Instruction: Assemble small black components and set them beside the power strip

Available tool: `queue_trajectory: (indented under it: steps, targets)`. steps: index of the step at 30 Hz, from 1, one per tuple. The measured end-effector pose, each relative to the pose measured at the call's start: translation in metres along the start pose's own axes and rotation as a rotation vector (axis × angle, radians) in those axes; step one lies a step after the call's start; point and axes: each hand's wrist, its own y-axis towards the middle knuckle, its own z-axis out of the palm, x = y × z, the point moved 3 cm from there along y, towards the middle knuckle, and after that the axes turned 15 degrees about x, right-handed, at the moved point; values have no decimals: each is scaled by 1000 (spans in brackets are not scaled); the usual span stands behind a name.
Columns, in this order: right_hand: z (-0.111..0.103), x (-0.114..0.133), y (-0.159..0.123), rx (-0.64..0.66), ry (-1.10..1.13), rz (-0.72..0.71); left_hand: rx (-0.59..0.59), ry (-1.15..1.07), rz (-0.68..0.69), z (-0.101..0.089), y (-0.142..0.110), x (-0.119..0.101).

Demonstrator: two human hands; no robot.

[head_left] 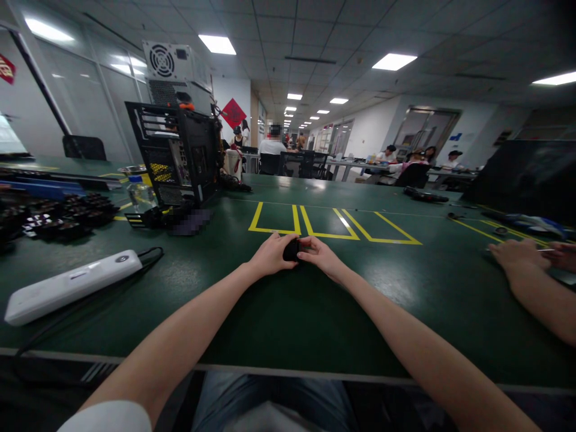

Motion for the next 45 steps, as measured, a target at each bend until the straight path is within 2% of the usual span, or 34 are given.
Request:
queue_trajectory:
  steps: [10, 15, 20, 27, 31, 36, 45]
  targets:
    - [1, 0, -1, -59, 46, -7, -7, -4, 0, 0, 0, 0]
    - [0, 1, 0, -21, 50, 33, -6, -1, 5, 1, 0, 0]
    - [2, 3, -1, -19, 11, -48, -5, 3, 9, 1, 0, 1]
    - [4, 1, -2, -69, 24, -22, -4, 6, 6, 1, 1, 1]
    - [1, -2, 1, -45, 32, 17, -1, 3, 6, 2, 1, 2]
    - [1, 1, -1, -23, -20, -56, -7, 9, 11, 2, 2, 3]
    - [2, -1, -1, -75, 45, 10, -8, 10, 7, 1, 1, 1]
